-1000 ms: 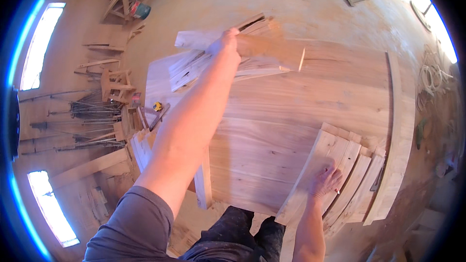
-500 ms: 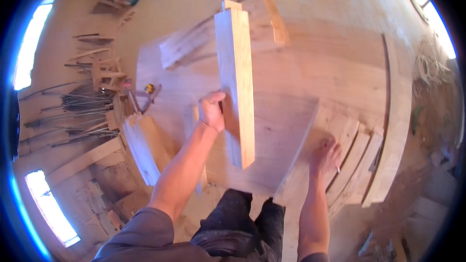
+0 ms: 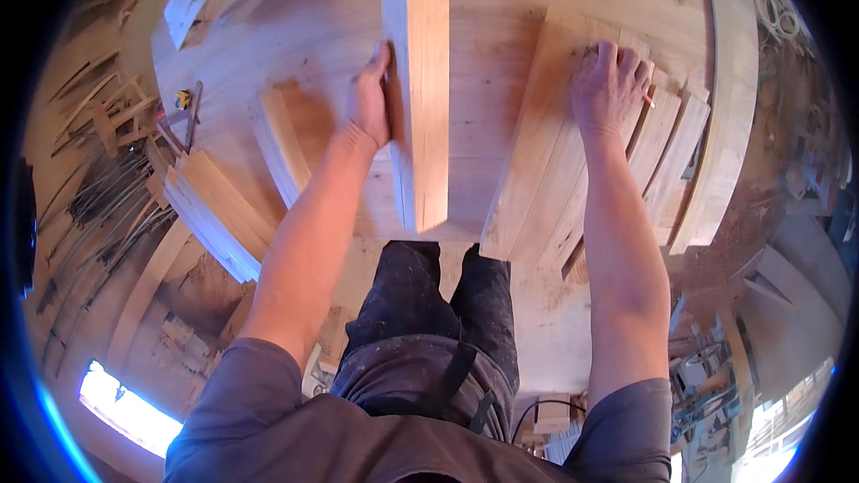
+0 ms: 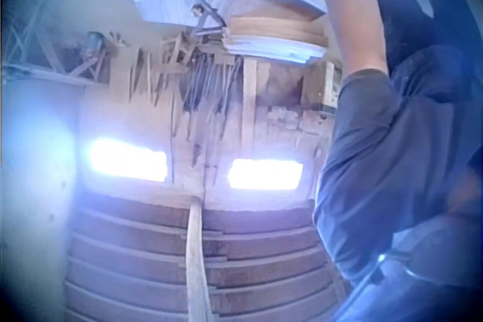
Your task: The person picks up wooden planks from a pile on a workbench, inspects them, and places them into separate stacks. The person handles the planks one at a time, turning them over to examine both sides before stacking them.
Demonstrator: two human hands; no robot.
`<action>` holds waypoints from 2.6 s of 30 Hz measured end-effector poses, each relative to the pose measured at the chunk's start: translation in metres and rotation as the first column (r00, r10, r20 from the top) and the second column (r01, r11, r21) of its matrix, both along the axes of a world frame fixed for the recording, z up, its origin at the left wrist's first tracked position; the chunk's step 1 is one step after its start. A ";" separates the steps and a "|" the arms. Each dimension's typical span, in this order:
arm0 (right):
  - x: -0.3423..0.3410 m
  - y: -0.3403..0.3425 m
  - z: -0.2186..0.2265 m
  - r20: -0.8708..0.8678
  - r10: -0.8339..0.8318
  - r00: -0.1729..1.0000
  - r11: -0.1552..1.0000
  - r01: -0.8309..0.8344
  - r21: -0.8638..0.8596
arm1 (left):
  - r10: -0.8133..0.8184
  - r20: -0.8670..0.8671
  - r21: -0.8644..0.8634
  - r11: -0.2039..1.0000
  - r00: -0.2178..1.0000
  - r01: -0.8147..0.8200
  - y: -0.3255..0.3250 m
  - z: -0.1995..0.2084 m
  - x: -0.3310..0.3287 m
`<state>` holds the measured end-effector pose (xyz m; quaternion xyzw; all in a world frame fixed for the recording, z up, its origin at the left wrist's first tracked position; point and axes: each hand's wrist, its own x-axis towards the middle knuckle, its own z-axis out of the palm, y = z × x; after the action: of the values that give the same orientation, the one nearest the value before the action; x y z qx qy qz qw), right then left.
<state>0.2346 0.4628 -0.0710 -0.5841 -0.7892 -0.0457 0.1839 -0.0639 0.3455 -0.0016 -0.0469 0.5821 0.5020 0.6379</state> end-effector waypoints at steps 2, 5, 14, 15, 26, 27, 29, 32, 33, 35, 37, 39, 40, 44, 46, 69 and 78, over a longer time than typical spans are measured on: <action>0.001 0.001 -0.001 -0.032 0.009 0.999 1.000 -0.009 0.003 | -0.007 0.029 -0.029 1.000 1.000 0.008 0.001 -0.009 -0.001; 0.002 0.001 -0.003 -0.020 -0.010 1.000 1.000 0.009 -0.024 | 0.020 0.031 -0.083 0.996 0.999 -0.018 0.005 -0.027 -0.003; 0.006 0.001 -0.009 0.012 -0.038 0.999 0.998 0.039 -0.041 | -0.027 0.046 -0.137 0.990 0.999 0.033 0.002 -0.058 -0.001; 0.004 0.001 -0.009 0.019 -0.053 0.998 0.998 0.054 -0.044 | -0.036 0.017 -0.156 0.987 0.999 0.039 0.004 -0.064 -0.003; 0.011 -0.008 0.007 0.093 -0.074 0.993 0.989 0.084 -0.118 | -0.359 -0.896 -0.265 0.904 0.262 0.335 -0.034 -0.072 0.107; 0.017 -0.009 0.006 0.117 -0.087 0.989 0.981 0.105 -0.162 | -0.527 -0.828 -0.424 0.811 0.189 0.404 -0.018 -0.029 0.117; 0.007 -0.007 0.004 0.026 -0.076 0.997 0.976 0.080 -0.204 | -0.635 -0.713 -0.390 0.712 0.297 0.584 -0.013 0.008 0.102; -0.007 -0.007 0.008 -0.037 -0.069 0.997 0.979 0.060 -0.197 | -0.291 -0.940 -0.130 0.785 0.175 0.605 -0.012 -0.008 0.055; -0.007 -0.006 0.008 -0.039 -0.062 0.997 0.981 0.054 -0.187 | -0.223 -0.973 -0.156 0.820 0.058 0.551 0.003 -0.005 0.029; -0.001 -0.003 0.012 -0.030 -0.073 0.997 0.986 0.068 -0.154 | -0.169 -0.972 -0.226 0.874 -0.166 0.430 0.060 0.015 -0.037; -0.003 -0.001 0.013 -0.039 -0.071 0.997 0.986 0.064 -0.153 | -0.130 -0.919 -0.268 0.898 -0.371 0.349 0.108 0.030 -0.115; 0.003 -0.001 0.012 -0.029 -0.080 0.996 0.984 0.075 -0.161 | -0.241 -0.885 -0.377 0.873 -0.399 0.310 0.153 0.047 -0.166; 0.000 -0.001 0.010 -0.041 -0.080 0.996 0.982 0.071 -0.173 | -0.308 -0.846 -0.452 0.848 -0.436 0.278 0.169 0.058 -0.193; 0.001 0.000 0.011 -0.033 -0.100 0.994 0.979 0.092 -0.183 | -0.555 -0.655 -0.737 0.619 -0.513 0.273 0.213 0.082 -0.235; 0.003 -0.001 0.009 -0.043 -0.101 0.994 0.979 0.091 -0.184 | -0.610 -0.589 -0.801 0.525 -0.529 0.286 0.223 0.088 -0.234; -0.003 -0.001 0.008 -0.015 -0.086 0.996 0.987 0.083 -0.137 | 0.045 0.433 0.247 0.955 0.900 -0.167 -0.011 0.043 -0.034; 0.008 0.003 -0.005 0.006 -0.070 0.998 0.995 0.070 -0.070 | 0.163 0.391 0.200 0.946 0.906 -0.257 -0.044 0.010 0.011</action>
<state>0.2423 0.4661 -0.0763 -0.6174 -0.7697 -0.0255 0.1603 -0.0531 0.3011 0.0087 -0.1236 0.3765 0.6188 0.6783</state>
